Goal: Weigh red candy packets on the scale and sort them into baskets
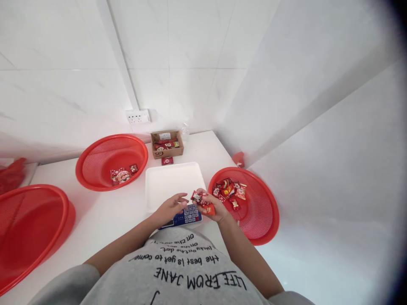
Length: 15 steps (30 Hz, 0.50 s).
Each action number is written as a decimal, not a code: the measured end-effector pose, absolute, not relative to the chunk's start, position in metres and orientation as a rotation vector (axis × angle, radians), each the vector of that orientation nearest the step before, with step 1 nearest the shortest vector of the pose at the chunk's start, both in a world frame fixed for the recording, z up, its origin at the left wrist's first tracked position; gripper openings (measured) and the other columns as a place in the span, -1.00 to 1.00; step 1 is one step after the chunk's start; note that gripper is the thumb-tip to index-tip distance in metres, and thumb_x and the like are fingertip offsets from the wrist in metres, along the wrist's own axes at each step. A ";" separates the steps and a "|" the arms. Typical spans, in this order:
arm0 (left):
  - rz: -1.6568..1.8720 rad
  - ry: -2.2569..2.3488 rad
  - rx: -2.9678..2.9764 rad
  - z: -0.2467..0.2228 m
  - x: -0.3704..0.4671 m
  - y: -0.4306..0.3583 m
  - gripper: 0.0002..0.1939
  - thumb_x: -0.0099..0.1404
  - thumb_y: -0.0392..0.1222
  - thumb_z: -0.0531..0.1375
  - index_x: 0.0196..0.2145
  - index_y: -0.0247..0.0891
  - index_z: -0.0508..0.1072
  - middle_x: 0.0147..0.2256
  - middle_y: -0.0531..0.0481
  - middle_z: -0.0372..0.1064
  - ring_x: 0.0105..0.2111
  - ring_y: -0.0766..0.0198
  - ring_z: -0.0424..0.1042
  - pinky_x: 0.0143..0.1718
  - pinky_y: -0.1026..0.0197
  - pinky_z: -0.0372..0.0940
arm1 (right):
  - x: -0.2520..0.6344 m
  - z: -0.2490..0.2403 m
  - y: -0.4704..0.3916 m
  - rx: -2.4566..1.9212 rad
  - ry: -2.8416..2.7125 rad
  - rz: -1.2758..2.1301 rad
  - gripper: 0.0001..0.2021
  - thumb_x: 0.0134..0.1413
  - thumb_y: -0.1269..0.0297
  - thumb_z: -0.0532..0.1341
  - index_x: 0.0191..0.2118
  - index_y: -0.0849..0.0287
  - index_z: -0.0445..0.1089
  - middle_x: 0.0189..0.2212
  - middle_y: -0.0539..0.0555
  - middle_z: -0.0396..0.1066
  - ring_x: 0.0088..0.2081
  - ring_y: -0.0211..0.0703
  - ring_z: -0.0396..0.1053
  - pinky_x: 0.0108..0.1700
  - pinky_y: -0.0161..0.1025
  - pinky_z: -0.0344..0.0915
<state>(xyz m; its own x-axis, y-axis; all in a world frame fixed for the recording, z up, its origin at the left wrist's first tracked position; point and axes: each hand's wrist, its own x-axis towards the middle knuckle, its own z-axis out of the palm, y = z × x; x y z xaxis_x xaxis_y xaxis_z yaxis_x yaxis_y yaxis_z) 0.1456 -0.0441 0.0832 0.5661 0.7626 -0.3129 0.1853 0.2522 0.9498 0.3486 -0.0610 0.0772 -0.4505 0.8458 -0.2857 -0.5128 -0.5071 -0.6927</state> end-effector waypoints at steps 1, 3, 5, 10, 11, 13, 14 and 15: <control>0.491 0.898 1.251 0.087 0.148 -0.045 -0.54 0.20 0.05 0.10 0.01 -0.20 0.28 -0.11 -0.10 0.38 -0.18 0.19 0.40 -0.20 0.11 0.32 | 0.341 0.080 -0.061 -0.782 -0.702 2.079 -0.71 -0.15 0.19 0.25 -0.26 0.08 0.22 -0.46 -0.07 0.36 -0.67 -0.42 0.16 -0.66 -0.44 -0.03; 0.515 0.904 1.239 0.090 0.150 -0.047 -0.61 0.17 0.05 0.14 -0.13 -0.24 0.37 -0.22 -0.06 0.41 -0.24 0.19 0.39 -0.23 0.13 0.30 | 0.329 0.083 -0.062 -0.812 -0.757 2.130 -0.67 -0.13 0.17 0.27 -0.20 0.08 0.23 -0.44 -0.09 0.36 -0.68 -0.42 0.20 -0.66 -0.43 0.01; 0.536 0.968 1.246 0.090 0.149 -0.048 -0.68 0.13 0.05 0.18 -0.29 -0.27 0.39 -0.36 0.00 0.40 -0.33 0.22 0.38 -0.29 0.17 0.27 | 0.323 0.085 -0.063 -0.879 -0.771 2.148 -0.61 -0.12 0.17 0.28 -0.12 0.06 0.22 -0.41 -0.09 0.38 -0.66 -0.41 0.25 -0.63 -0.43 0.08; 0.586 1.057 1.162 0.090 0.140 -0.048 -0.69 0.10 0.07 0.20 -0.40 -0.25 0.33 -0.46 0.08 0.34 -0.40 0.27 0.34 -0.33 0.21 0.22 | 0.319 0.085 -0.065 -1.083 -0.732 2.095 -0.59 -0.11 0.10 0.29 -0.14 0.10 0.22 -0.58 -0.11 0.35 -0.67 -0.37 0.29 -0.72 -0.49 0.02; 0.591 1.061 1.135 0.091 0.138 -0.047 -0.68 0.10 0.07 0.21 -0.39 -0.25 0.33 -0.44 0.07 0.36 -0.37 0.25 0.35 -0.30 0.21 0.22 | 0.319 0.085 -0.066 -1.093 -0.728 2.086 -0.61 -0.11 0.11 0.30 -0.16 0.12 0.23 -0.62 -0.12 0.34 -0.67 -0.37 0.28 -0.73 -0.50 0.02; 0.600 1.052 1.071 0.093 0.135 -0.046 -0.67 0.10 0.08 0.21 -0.37 -0.25 0.34 -0.39 0.04 0.39 -0.30 0.22 0.37 -0.25 0.19 0.22 | 0.316 0.083 -0.066 -1.094 -0.696 2.076 -0.64 -0.12 0.14 0.31 -0.21 0.13 0.25 -0.60 -0.10 0.36 -0.67 -0.39 0.28 -0.73 -0.51 0.04; 0.609 1.050 1.035 0.093 0.133 -0.045 -0.67 0.09 0.08 0.22 -0.36 -0.25 0.34 -0.37 0.03 0.40 -0.27 0.21 0.37 -0.24 0.19 0.22 | 0.315 0.082 -0.066 -1.099 -0.662 2.068 -0.66 -0.12 0.16 0.31 -0.22 0.13 0.25 -0.56 -0.09 0.39 -0.67 -0.40 0.28 -0.73 -0.52 0.06; 0.623 1.056 0.990 0.093 0.132 -0.044 -0.65 0.08 0.08 0.23 -0.35 -0.26 0.35 -0.35 0.02 0.41 -0.26 0.21 0.37 -0.24 0.19 0.22 | 0.313 0.081 -0.065 -1.114 -0.615 2.054 -0.68 -0.10 0.18 0.31 -0.23 0.13 0.25 -0.51 -0.07 0.41 -0.67 -0.41 0.29 -0.73 -0.52 0.08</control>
<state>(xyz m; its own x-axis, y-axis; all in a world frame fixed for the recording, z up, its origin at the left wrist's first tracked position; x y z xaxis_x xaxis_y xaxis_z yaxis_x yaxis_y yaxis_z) 0.1317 -0.0444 0.0930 0.3917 0.8184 -0.4205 0.0279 0.4462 0.8945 0.3131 -0.0651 0.0808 -0.3769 0.7689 -0.5165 -0.3585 -0.6353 -0.6841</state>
